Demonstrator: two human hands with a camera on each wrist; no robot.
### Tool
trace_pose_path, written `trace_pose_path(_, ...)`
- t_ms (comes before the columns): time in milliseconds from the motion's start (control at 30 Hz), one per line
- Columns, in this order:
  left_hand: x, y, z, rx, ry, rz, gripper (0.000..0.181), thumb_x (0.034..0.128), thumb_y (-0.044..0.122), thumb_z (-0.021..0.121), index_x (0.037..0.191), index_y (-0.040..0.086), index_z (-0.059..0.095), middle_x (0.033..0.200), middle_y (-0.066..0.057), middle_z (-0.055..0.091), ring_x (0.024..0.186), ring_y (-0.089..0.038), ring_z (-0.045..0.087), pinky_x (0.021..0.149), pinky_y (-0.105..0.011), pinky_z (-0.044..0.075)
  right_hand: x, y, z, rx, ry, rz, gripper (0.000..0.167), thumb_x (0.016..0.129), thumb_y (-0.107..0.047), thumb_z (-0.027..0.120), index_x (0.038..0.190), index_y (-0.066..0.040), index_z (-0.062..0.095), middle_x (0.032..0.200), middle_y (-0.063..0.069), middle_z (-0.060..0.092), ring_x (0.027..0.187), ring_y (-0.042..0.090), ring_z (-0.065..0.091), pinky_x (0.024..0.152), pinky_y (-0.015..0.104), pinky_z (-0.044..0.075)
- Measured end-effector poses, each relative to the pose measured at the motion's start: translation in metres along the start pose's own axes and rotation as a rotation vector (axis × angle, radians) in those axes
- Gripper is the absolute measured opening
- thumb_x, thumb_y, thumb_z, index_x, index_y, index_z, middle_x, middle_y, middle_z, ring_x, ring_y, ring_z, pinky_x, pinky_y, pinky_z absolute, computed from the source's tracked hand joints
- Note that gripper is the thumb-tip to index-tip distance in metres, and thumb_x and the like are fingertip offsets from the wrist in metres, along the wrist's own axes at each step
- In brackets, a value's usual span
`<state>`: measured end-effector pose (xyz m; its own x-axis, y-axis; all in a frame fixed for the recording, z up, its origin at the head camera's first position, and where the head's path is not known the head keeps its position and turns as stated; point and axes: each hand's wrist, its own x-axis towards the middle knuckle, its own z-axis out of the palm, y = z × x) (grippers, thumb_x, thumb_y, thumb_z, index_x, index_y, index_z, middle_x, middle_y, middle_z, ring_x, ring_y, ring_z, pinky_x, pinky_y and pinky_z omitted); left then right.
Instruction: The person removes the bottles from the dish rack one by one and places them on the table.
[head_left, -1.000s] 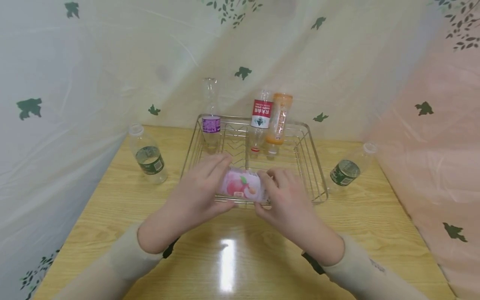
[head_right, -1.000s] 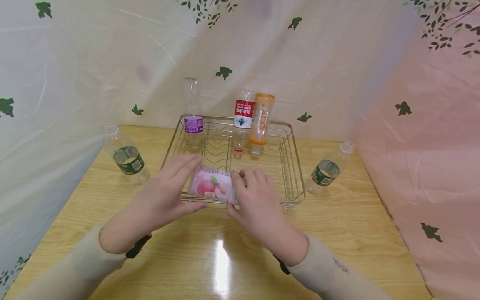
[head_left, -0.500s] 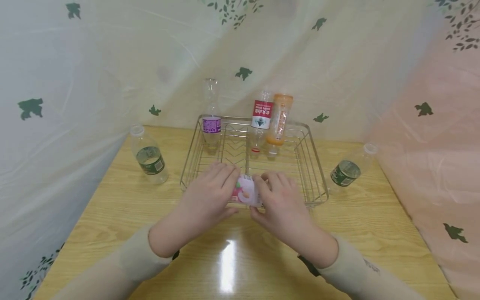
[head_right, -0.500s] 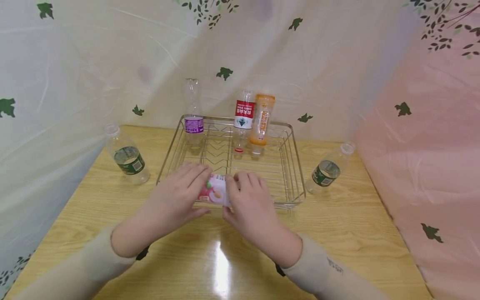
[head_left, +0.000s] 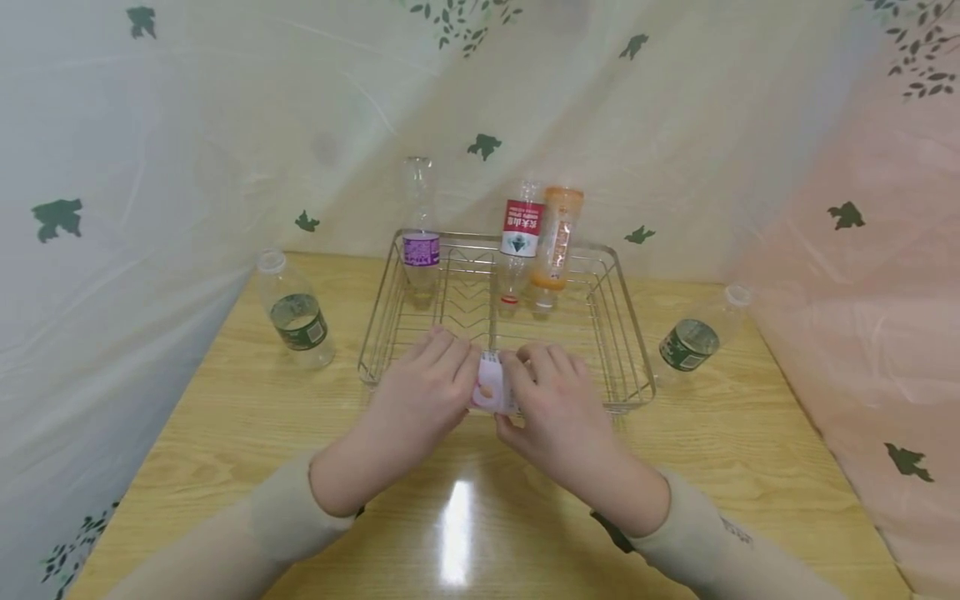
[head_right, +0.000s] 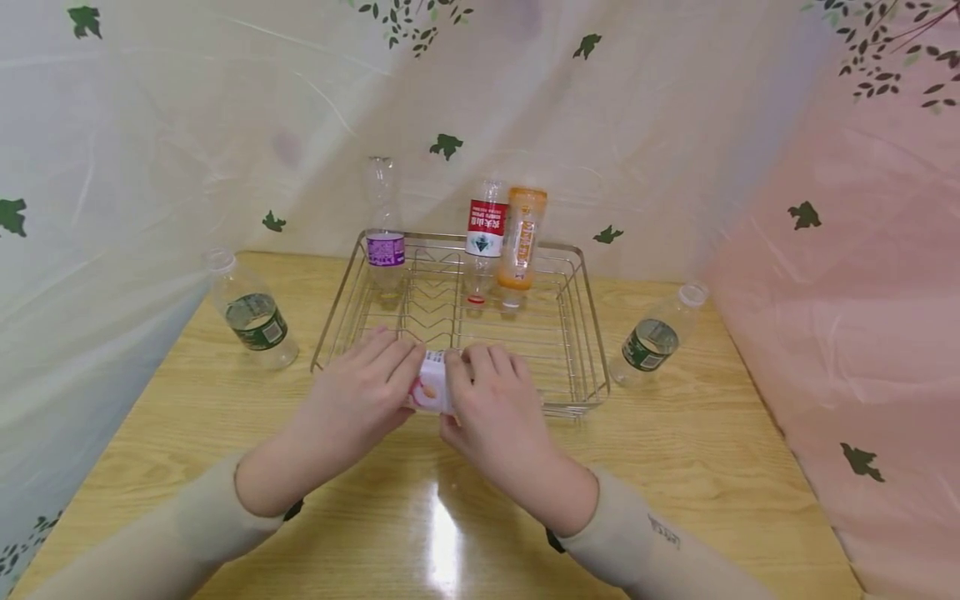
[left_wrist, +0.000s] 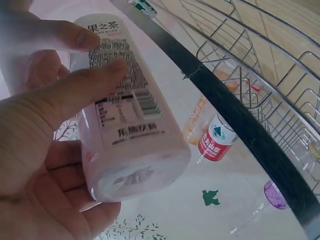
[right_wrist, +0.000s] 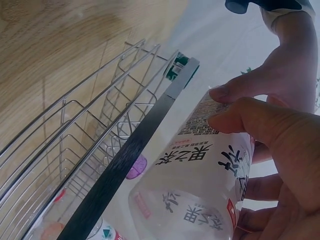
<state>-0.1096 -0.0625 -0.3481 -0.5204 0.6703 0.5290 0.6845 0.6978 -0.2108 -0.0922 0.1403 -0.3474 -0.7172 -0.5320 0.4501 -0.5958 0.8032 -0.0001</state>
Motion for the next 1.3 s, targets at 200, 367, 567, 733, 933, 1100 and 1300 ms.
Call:
trace_pose_path(200,-0.002,0.0,0.002,-0.031,0.019,-0.015,0.033,0.0848,0.003,0.079,0.115,-0.007,0.07,0.109,-0.018,0.07,0.104,-0.032,0.065,0.107,-0.045,0.046,0.0,-0.001,0.001,-0.01,0.001,-0.001,0.062,0.071,-0.028,0.087,0.122,0.001,0.067,0.107,0.015,0.063,0.096,0.034,0.058,0.078,0.048,0.051)
trace_pose_path(367,-0.005,0.001,0.002,-0.054,0.021,-0.03,0.037,0.0826,0.003,0.083,0.116,-0.007,0.069,0.11,-0.019,0.07,0.106,-0.034,0.065,0.107,-0.046,0.046,0.0,-0.001,0.001,-0.001,0.001,0.001,0.063,0.071,-0.029,0.088,0.123,0.001,0.067,0.109,0.015,0.063,0.097,0.033,0.058,0.08,0.049,0.051)
trace_pose_path(567,-0.007,-0.001,0.002,-0.081,0.048,-0.052,0.041,0.0798,0.003,0.085,0.116,-0.009,0.069,0.108,-0.02,0.07,0.103,-0.034,0.065,0.107,-0.045,0.047,0.0,0.001,0.001,0.047,0.03,-0.01,0.074,0.069,-0.031,0.092,0.129,0.002,0.063,0.116,0.017,0.062,0.103,0.034,0.058,0.089,0.05,0.051)
trace_pose_path(733,-0.009,-0.005,0.001,-0.086,0.081,-0.065,0.043,0.0775,0.002,0.083,0.115,-0.012,0.067,0.105,-0.02,0.069,0.101,-0.034,0.063,0.107,-0.042,0.046,0.002,0.006,-0.002,0.104,0.079,-0.028,0.085,0.069,-0.036,0.092,0.136,0.003,0.055,0.125,0.019,0.06,0.109,0.035,0.058,0.093,0.05,0.052)
trace_pose_path(933,-0.013,-0.01,0.001,-0.109,0.123,-0.086,0.044,0.0767,0.001,0.081,0.114,-0.014,0.065,0.105,-0.023,0.067,0.099,-0.037,0.063,0.105,-0.045,0.048,0.004,0.017,-0.011,0.163,0.149,-0.045,0.099,0.069,-0.039,0.091,0.144,0.006,0.046,0.133,0.022,0.055,0.116,0.037,0.056,0.099,0.049,0.051)
trace_pose_path(1100,-0.018,-0.015,0.0,-0.159,0.122,-0.15,0.054,0.0713,0.0,0.085,0.117,-0.016,0.063,0.108,-0.025,0.066,0.099,-0.038,0.061,0.097,-0.045,0.053,0.001,0.031,-0.02,0.244,0.189,-0.02,0.107,0.068,-0.043,0.092,0.15,0.005,0.041,0.142,0.023,0.051,0.128,0.04,0.05,0.108,0.053,0.043)
trace_pose_path(1300,-0.025,-0.021,-0.005,-0.234,0.074,-0.232,0.068,0.0688,0.006,0.093,0.124,-0.014,0.06,0.116,-0.025,0.064,0.109,-0.039,0.059,0.105,-0.046,0.048,-0.005,0.047,-0.031,0.282,0.257,0.067,0.104,0.079,-0.058,0.078,0.154,0.001,0.037,0.152,0.02,0.044,0.138,0.041,0.041,0.111,0.06,0.037)
